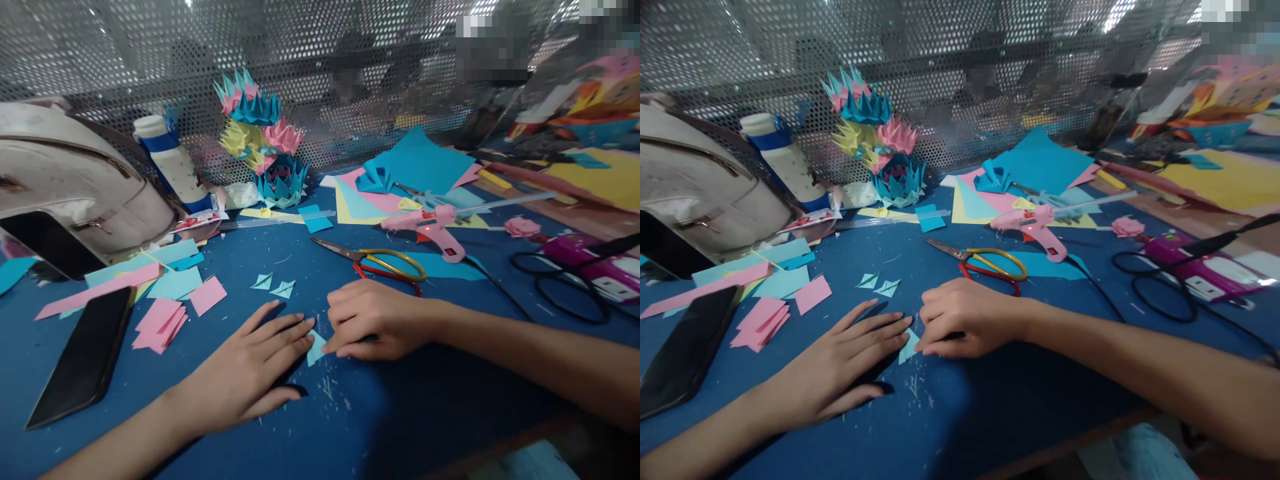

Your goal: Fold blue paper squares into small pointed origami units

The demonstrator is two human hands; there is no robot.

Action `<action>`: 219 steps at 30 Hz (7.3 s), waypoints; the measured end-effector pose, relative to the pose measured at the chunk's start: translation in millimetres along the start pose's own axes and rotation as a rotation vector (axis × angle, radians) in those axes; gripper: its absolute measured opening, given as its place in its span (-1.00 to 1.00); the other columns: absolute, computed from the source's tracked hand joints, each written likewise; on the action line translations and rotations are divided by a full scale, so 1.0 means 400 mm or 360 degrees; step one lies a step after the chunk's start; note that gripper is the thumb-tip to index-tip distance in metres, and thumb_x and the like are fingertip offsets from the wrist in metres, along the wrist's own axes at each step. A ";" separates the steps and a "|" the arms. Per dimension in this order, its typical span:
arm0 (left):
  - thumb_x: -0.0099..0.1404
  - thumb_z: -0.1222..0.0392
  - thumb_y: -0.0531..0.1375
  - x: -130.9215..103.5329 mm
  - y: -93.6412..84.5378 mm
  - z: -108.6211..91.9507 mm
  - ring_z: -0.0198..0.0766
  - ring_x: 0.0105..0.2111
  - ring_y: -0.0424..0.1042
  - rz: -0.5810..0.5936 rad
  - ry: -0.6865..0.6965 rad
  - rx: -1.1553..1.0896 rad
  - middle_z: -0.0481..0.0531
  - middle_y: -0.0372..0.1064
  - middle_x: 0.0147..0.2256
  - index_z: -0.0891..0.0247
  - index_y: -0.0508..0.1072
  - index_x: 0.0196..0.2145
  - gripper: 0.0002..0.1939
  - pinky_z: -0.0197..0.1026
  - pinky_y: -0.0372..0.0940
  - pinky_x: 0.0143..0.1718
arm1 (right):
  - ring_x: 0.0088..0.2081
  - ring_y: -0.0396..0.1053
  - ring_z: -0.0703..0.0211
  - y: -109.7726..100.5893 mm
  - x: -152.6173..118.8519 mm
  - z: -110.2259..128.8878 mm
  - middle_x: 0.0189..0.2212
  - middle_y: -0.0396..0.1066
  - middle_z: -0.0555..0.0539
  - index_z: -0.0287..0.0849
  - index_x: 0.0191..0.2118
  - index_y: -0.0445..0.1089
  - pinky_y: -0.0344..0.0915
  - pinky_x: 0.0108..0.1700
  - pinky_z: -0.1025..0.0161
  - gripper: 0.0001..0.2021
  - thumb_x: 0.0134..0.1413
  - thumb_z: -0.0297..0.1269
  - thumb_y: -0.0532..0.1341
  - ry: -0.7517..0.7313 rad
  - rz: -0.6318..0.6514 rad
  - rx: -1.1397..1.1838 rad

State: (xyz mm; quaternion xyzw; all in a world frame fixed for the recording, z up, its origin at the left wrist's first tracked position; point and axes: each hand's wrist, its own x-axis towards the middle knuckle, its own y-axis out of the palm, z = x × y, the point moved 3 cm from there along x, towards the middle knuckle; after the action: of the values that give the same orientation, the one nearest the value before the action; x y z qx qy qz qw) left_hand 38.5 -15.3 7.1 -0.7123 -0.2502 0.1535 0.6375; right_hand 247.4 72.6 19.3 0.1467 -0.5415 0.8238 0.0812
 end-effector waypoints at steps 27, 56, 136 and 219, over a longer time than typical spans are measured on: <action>0.52 0.20 -0.04 0.013 -0.018 -0.005 -0.12 0.13 0.33 -0.0158 -0.0117 -0.0203 0.18 0.36 0.10 0.27 0.29 0.09 -0.73 0.11 -0.02 0.34 | -0.21 0.27 0.20 0.023 0.021 0.023 -0.25 0.46 -0.05 -0.18 -0.21 0.46 0.15 -0.13 0.23 -0.88 0.33 -0.28 0.20 0.0074 -0.0072 -0.0099; 0.22 0.43 -0.04 0.037 -0.017 -0.001 -0.14 -0.17 0.28 -0.0220 -0.0033 -0.0214 0.09 0.34 -0.19 0.25 0.28 -0.15 -0.73 0.05 0.06 0.14 | -0.23 0.22 0.12 0.030 0.031 0.009 -0.29 0.37 -0.07 -0.21 -0.23 0.36 0.12 -0.19 0.22 -0.69 0.31 -0.01 0.18 0.0418 0.0000 -0.0225; 0.35 0.24 0.31 0.021 -0.034 0.027 -0.30 -0.31 0.47 -0.1015 -0.0334 -0.0977 0.05 0.50 -0.26 0.04 0.57 0.02 -0.70 -0.27 0.37 -0.29 | -0.42 0.34 0.27 0.016 0.026 -0.003 -0.49 0.40 0.00 -0.24 -0.46 0.40 0.24 -0.30 0.32 -0.58 0.26 0.02 0.21 0.0975 -0.0505 0.1132; 0.34 0.38 0.20 0.031 -0.007 0.040 -0.21 -0.25 0.38 -0.0654 -0.0691 -0.0711 -0.01 0.42 -0.30 0.22 0.48 -0.36 -0.86 -0.19 0.21 -0.24 | -0.27 0.34 0.22 0.030 0.025 0.035 -0.30 0.53 -0.04 -0.16 -0.23 0.50 0.17 -0.25 0.26 -0.83 0.34 -0.33 0.15 0.0472 -0.0379 -0.0255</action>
State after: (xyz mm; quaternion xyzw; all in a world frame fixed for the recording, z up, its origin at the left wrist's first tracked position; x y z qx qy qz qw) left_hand 39.7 5.2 8.9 -0.7196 -0.5447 0.1114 0.4160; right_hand 236.5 54.8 17.3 0.0801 -0.5661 0.7753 0.2682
